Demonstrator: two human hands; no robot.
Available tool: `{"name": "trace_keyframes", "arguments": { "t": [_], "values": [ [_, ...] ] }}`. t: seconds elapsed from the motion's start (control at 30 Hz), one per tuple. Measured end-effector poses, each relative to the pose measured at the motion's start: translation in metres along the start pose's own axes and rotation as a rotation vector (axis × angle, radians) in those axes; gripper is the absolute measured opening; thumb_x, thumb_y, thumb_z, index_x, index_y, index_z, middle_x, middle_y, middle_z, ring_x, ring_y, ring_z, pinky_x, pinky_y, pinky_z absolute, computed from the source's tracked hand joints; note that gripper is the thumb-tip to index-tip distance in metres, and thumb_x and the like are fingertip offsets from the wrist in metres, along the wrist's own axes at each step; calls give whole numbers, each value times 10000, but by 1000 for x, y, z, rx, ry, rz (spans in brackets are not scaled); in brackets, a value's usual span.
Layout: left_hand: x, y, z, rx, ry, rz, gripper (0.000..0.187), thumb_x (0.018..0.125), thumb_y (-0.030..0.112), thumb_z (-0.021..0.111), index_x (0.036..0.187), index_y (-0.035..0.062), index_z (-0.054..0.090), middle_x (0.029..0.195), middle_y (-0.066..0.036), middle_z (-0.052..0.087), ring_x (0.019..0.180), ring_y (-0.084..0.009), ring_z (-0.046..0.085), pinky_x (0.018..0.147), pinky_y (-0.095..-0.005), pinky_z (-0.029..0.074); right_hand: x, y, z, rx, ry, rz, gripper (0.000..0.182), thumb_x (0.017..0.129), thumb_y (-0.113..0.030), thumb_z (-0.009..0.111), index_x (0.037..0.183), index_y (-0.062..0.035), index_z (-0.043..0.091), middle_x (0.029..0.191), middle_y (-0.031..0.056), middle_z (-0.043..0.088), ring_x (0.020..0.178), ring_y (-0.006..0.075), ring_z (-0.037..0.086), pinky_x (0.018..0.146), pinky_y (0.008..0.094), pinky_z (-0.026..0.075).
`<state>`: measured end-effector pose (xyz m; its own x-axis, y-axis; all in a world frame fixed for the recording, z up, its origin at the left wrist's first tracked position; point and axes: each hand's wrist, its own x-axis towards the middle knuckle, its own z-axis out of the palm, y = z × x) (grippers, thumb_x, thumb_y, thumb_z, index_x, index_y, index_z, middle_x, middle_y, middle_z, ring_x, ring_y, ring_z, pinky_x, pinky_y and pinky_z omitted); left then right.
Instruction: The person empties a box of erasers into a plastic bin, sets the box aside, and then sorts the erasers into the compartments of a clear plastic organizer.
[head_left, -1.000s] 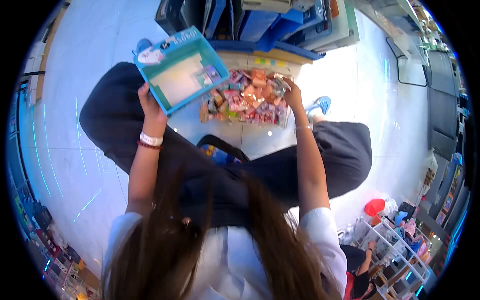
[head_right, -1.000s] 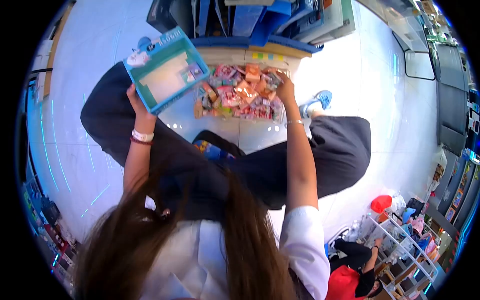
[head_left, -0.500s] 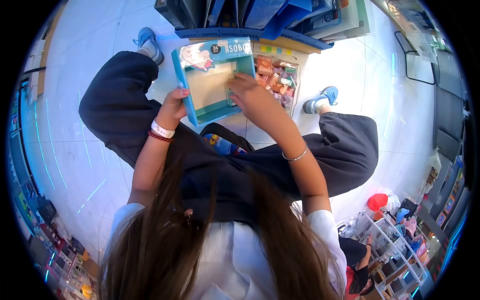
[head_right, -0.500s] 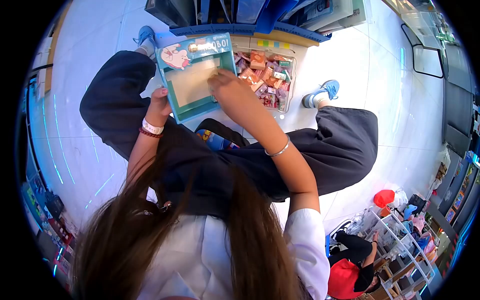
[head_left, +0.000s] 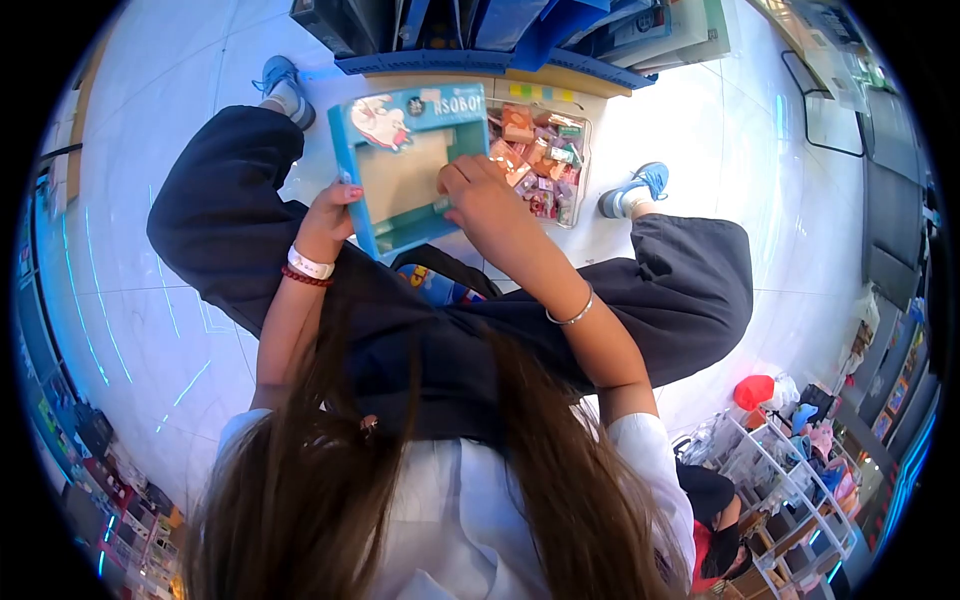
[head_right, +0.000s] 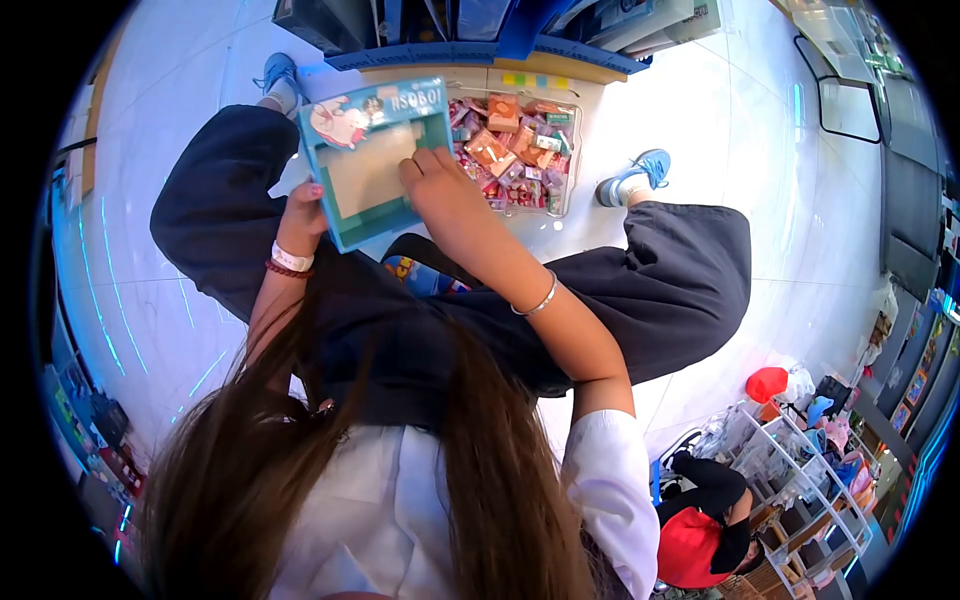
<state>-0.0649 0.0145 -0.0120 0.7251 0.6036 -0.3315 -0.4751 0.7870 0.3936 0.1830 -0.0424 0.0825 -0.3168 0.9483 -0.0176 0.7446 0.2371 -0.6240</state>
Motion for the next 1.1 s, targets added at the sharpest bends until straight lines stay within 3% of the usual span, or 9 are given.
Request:
{"name": "trace_keyframes", "arguments": {
  "t": [0.1,0.27,0.3,0.4,0.63,0.77,0.9,0.97,1.1],
  "values": [
    [1,1,-4,-111,-56,63,659,697,194,651,1271,-35,422,1196,-167,553,1081,-283,567,929,-397,463,3,10,-7,137,32,-75,318,670,-4,709,967,-21,596,861,110,558,864,269,559,766,335,458],
    [-5,24,19,-90,189,445,609,747,267,625,1257,-12,446,1201,-147,554,1091,-266,551,956,-391,432,21,41,-57,522,631,286,226,754,-41,728,945,22,624,924,103,650,771,137,644,663,252,535],
    [-7,32,20,-86,224,517,599,752,277,622,1254,-1,453,1217,-141,543,1099,-259,539,961,-382,423,32,80,-47,437,802,144,217,721,-95,763,903,-28,667,859,80,674,693,117,635,541,218,487],
    [-7,51,39,-81,356,750,586,766,310,634,1248,22,466,1229,-119,534,1115,-253,522,970,-384,409,50,126,-23,305,609,370,214,724,-100,750,915,-51,669,845,127,670,670,193,657,596,291,518],
    [-18,53,14,-207,218,689,488,794,311,626,1203,68,519,1215,-99,549,1099,-256,532,942,-410,436,79,195,79,29,265,231,200,778,-111,616,969,-115,675,891,171,658,828,350,630,741,389,496],
    [-8,44,16,-159,234,613,488,792,302,627,1200,58,517,1209,-101,552,1098,-255,536,942,-408,436,67,206,87,-12,174,70,217,798,-114,604,1006,-99,665,927,181,651,830,360,625,753,395,493],
    [0,19,34,-94,298,395,601,759,234,643,1269,3,425,1212,-142,539,1121,-274,527,999,-422,397,37,120,20,225,306,142,207,842,-84,575,1031,-37,646,941,175,656,794,341,638,710,355,513],
    [10,5,28,-89,199,269,626,753,194,645,1287,-18,397,1220,-156,531,1104,-275,545,986,-406,419,19,72,-13,296,259,271,201,885,-39,529,1058,-32,631,985,144,663,870,204,660,759,316,523],
    [17,-11,34,-95,146,3,671,714,139,671,1296,-30,384,1214,-146,538,1110,-257,545,964,-387,437,0,40,-33,306,271,110,207,868,-30,560,1065,-24,622,991,153,656,896,246,654,786,316,515]
  ]
}}
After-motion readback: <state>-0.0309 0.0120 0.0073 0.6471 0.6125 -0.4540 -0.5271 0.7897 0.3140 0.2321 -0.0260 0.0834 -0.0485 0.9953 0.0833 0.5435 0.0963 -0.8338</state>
